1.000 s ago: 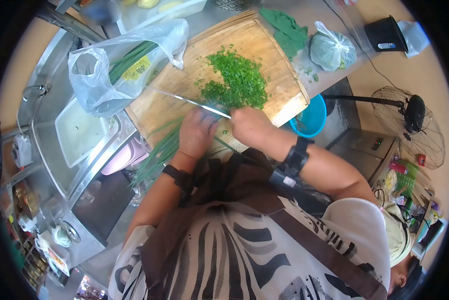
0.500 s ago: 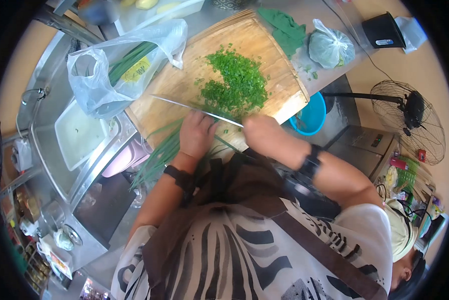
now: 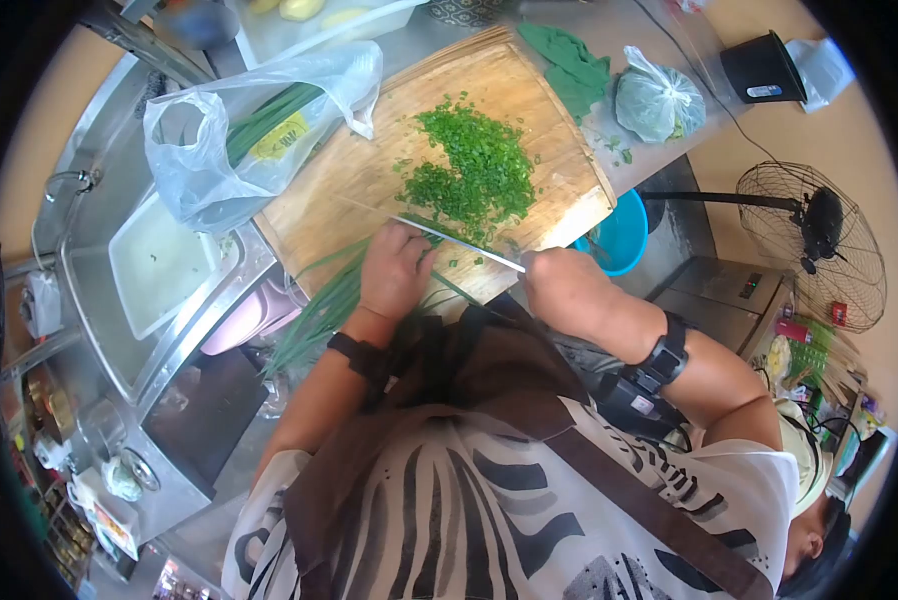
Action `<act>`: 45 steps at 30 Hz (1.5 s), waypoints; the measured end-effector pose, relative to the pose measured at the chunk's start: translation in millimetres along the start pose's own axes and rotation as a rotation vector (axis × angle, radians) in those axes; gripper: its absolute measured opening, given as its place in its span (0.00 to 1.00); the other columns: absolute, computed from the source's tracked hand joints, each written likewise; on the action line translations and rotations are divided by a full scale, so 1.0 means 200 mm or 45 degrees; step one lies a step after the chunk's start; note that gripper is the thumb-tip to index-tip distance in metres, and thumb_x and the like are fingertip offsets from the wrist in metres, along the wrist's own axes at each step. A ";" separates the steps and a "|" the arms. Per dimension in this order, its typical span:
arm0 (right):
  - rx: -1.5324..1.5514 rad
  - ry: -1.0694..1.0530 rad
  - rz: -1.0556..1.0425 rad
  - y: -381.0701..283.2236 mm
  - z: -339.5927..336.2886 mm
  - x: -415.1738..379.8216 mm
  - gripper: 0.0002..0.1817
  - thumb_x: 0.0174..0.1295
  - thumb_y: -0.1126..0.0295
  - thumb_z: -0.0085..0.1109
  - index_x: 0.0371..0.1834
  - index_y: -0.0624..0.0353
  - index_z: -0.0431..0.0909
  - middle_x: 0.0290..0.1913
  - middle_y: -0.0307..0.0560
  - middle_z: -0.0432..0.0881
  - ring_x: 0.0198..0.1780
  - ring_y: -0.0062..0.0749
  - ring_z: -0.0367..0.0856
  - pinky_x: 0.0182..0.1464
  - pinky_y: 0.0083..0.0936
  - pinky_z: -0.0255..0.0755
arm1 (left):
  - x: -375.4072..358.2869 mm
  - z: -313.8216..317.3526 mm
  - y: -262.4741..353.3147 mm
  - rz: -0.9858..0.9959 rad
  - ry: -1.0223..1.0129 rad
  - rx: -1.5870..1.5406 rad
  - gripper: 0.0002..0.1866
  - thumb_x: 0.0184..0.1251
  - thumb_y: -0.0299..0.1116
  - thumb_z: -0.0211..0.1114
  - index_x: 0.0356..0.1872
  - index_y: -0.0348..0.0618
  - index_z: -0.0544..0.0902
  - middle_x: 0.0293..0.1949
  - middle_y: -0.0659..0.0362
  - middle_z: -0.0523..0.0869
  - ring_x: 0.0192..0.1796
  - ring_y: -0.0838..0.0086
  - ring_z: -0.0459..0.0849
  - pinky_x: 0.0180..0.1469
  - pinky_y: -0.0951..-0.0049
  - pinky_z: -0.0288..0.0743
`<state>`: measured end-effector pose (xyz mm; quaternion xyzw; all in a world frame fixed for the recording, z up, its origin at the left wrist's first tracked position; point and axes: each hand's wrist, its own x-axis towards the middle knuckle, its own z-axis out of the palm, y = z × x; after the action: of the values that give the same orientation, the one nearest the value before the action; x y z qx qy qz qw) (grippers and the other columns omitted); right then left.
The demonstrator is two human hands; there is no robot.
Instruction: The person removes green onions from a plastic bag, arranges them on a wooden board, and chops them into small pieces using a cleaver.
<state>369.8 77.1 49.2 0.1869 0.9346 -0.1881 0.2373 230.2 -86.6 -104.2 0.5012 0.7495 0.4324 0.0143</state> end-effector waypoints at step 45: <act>0.268 0.131 0.008 -0.09 0.15 0.34 0.13 0.64 0.64 0.57 0.32 0.64 0.81 0.30 0.65 0.82 0.36 0.62 0.81 0.41 0.49 0.75 | -0.04 -0.01 0.01 0.042 0.055 0.084 0.09 0.49 0.26 0.70 0.31 0.42 0.80 0.39 0.55 0.79 0.46 0.57 0.78 0.47 0.60 0.74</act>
<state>317.6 66.8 -5.7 0.2230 0.9199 -0.2748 0.1686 234.1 -93.7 -105.4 0.5040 0.7551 0.4185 -0.0255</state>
